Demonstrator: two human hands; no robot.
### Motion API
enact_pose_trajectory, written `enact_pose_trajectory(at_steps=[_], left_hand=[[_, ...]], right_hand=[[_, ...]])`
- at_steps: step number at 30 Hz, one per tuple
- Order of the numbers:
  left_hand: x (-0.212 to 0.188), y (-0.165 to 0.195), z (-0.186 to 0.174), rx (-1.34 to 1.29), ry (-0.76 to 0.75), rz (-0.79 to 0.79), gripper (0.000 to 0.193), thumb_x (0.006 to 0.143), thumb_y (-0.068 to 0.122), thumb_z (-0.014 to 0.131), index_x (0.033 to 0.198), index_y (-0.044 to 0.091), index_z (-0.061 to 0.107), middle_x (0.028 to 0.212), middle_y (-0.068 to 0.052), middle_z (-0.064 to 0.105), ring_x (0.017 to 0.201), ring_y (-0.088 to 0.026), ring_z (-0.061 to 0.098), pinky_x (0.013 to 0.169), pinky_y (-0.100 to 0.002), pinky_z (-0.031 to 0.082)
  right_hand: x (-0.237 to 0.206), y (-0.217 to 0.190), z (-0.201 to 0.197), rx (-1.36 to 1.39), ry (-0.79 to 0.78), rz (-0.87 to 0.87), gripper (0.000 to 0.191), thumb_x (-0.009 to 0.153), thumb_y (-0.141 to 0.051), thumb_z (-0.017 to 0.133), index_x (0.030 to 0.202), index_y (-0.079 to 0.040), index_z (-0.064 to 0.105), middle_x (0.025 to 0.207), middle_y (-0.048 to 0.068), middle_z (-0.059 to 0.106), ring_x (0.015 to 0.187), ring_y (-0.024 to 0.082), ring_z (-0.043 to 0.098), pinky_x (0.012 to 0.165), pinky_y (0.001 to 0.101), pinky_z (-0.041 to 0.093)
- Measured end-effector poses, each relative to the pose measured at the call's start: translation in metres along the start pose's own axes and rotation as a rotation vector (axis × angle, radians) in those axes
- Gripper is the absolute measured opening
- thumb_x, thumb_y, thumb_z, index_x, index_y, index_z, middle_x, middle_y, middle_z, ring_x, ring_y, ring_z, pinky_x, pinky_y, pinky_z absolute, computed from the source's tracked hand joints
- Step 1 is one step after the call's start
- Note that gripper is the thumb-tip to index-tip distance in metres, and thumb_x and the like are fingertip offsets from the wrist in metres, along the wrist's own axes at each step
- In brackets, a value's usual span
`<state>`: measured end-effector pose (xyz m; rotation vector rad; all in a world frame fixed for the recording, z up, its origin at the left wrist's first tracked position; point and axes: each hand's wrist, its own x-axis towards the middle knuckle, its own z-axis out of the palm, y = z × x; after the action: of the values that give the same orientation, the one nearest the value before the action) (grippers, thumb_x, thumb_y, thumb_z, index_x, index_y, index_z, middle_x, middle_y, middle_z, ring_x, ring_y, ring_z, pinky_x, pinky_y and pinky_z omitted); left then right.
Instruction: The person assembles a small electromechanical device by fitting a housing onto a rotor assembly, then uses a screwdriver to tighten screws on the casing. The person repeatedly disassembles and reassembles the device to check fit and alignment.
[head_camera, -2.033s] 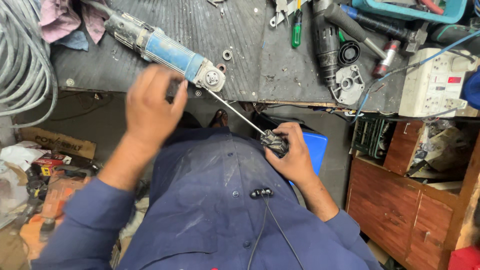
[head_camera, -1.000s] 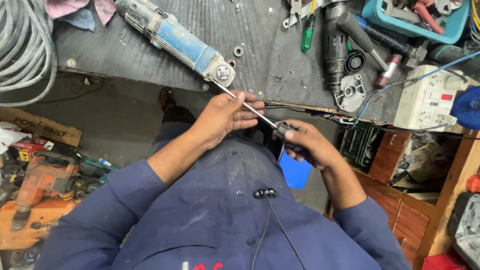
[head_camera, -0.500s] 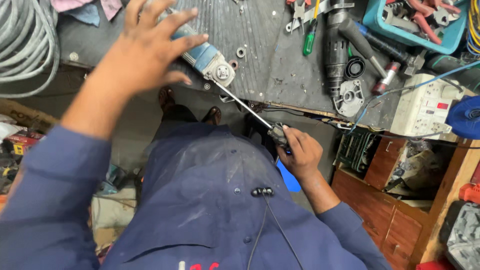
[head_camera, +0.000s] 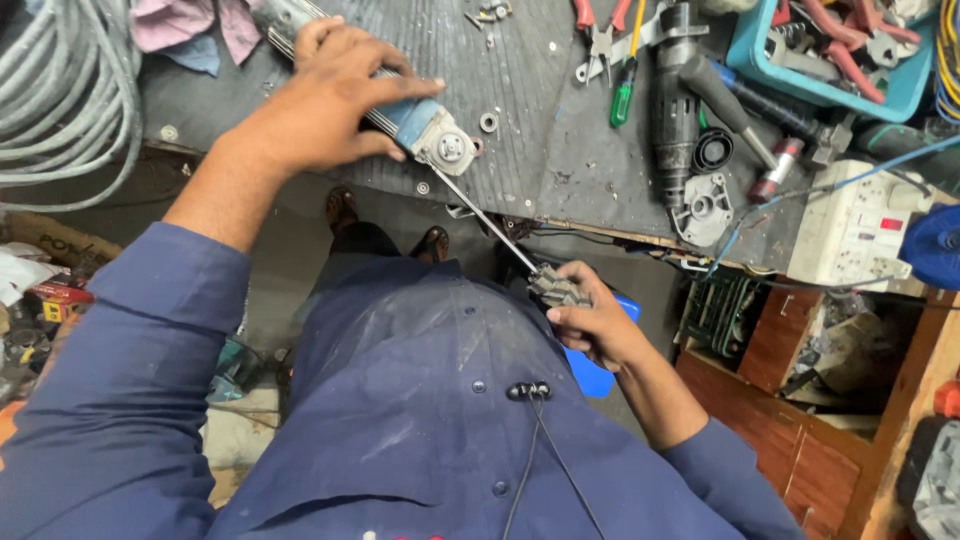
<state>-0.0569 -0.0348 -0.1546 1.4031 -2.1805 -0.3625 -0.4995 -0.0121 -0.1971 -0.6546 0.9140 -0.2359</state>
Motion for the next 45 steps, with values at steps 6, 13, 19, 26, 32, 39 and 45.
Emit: enact_pose_trajectory(at_steps=[6, 13, 19, 26, 32, 39, 45], left_hand=[[0.002, 0.008, -0.001, 0.012, 0.064, 0.007, 0.079, 0.066, 0.043, 0.093, 0.140, 0.027, 0.069, 0.131, -0.002, 0.064, 0.129, -0.029, 0.050, 0.120, -0.057, 0.020], [0.001, 0.005, 0.002, 0.069, 0.112, -0.012, 0.080, 0.067, 0.043, 0.094, 0.142, 0.028, 0.070, 0.132, 0.001, 0.066, 0.131, -0.025, 0.051, 0.122, -0.055, 0.021], [0.008, 0.004, -0.001, 0.039, 0.075, -0.033, 0.081, 0.064, 0.047, 0.092, 0.139, 0.027, 0.070, 0.128, 0.000, 0.066, 0.131, -0.028, 0.051, 0.121, -0.055, 0.020], [0.007, 0.006, -0.004, 0.098, 0.057, 0.000, 0.081, 0.071, 0.045, 0.088, 0.147, 0.028, 0.067, 0.134, -0.002, 0.064, 0.132, -0.030, 0.049, 0.119, -0.057, 0.019], [0.010, 0.007, -0.007, 0.115, 0.032, 0.004, 0.085, 0.068, 0.049, 0.090, 0.147, 0.027, 0.067, 0.130, -0.003, 0.063, 0.130, -0.029, 0.049, 0.117, -0.059, 0.018], [0.011, 0.011, -0.007, 0.048, 0.053, -0.023, 0.081, 0.068, 0.050, 0.089, 0.144, 0.029, 0.069, 0.132, -0.001, 0.064, 0.133, -0.029, 0.048, 0.119, -0.056, 0.019], [0.014, 0.011, -0.003, 0.067, 0.041, -0.036, 0.082, 0.070, 0.052, 0.090, 0.146, 0.028, 0.068, 0.134, -0.003, 0.064, 0.133, -0.031, 0.047, 0.115, -0.055, 0.019]], right_hand=[[-0.009, -0.002, 0.035, -1.309, 0.450, -0.895, 0.038, 0.086, -0.016, 0.080, 0.118, -0.001, 0.067, 0.099, 0.013, 0.072, 0.086, 0.022, 0.069, 0.075, 0.0372, 0.055], [0.004, 0.005, 0.033, -0.916, 0.306, -0.588, 0.039, 0.085, -0.014, 0.079, 0.118, -0.001, 0.062, 0.100, 0.011, 0.070, 0.089, 0.018, 0.068, 0.081, 0.0301, 0.053], [0.002, -0.009, 0.039, -0.992, 0.397, -0.687, 0.044, 0.077, -0.012, 0.086, 0.110, -0.003, 0.058, 0.097, 0.012, 0.065, 0.087, 0.021, 0.066, 0.079, 0.0327, 0.053], [0.005, -0.012, 0.045, -1.412, 0.459, -0.965, 0.041, 0.088, -0.019, 0.083, 0.121, -0.005, 0.063, 0.102, 0.012, 0.069, 0.087, 0.025, 0.068, 0.075, 0.0367, 0.056], [0.010, -0.015, 0.029, 0.344, -0.056, 0.152, 0.054, 0.084, -0.021, 0.083, 0.128, -0.002, 0.059, 0.087, 0.010, 0.067, 0.047, 0.006, 0.051, 0.039, 0.0184, 0.040], [0.013, 0.000, 0.030, -1.140, 0.388, -0.799, 0.047, 0.086, -0.012, 0.082, 0.126, -0.007, 0.057, 0.099, 0.009, 0.067, 0.080, 0.020, 0.066, 0.067, 0.0314, 0.053], [0.019, -0.002, 0.025, -0.094, 0.039, -0.041, 0.046, 0.087, -0.014, 0.082, 0.124, -0.005, 0.057, 0.095, 0.008, 0.065, 0.074, 0.018, 0.062, 0.063, 0.0296, 0.050]])
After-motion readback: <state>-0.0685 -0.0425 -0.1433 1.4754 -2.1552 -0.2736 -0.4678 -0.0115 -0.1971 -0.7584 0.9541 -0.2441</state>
